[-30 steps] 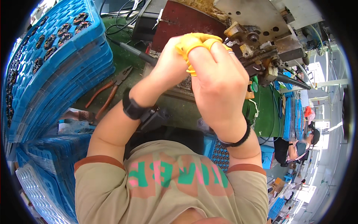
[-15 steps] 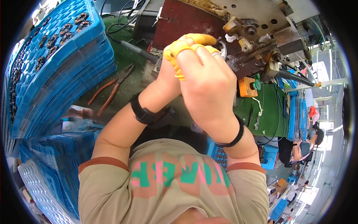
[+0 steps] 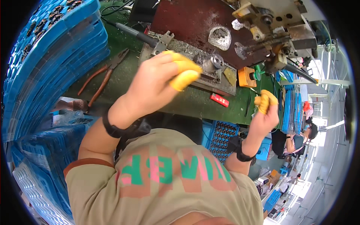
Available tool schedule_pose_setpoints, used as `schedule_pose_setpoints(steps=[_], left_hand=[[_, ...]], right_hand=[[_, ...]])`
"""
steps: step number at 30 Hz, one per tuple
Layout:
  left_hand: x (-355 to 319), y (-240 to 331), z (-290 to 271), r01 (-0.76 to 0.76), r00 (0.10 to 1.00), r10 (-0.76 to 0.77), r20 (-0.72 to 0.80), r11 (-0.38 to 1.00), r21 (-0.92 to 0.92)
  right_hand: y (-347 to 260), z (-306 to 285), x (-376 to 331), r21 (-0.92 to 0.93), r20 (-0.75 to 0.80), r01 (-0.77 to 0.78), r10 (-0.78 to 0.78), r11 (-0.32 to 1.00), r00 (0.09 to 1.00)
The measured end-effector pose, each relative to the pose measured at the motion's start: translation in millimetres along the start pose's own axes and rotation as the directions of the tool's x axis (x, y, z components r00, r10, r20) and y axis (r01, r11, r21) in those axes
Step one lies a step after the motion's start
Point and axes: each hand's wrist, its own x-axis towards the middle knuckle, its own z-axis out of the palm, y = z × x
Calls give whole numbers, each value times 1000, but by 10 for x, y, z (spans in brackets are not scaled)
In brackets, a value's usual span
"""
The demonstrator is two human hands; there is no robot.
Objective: Using pliers and small hand tools to adjust or repair a component feeding machine on a factory floor.
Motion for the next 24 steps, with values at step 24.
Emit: schedule_pose_setpoints(steps=[24], left_hand=[[-990,-130,-168,145,960,-210,-185,939,-312]], right_hand=[[-414,250,-334,305,59,309,-342,901,938]])
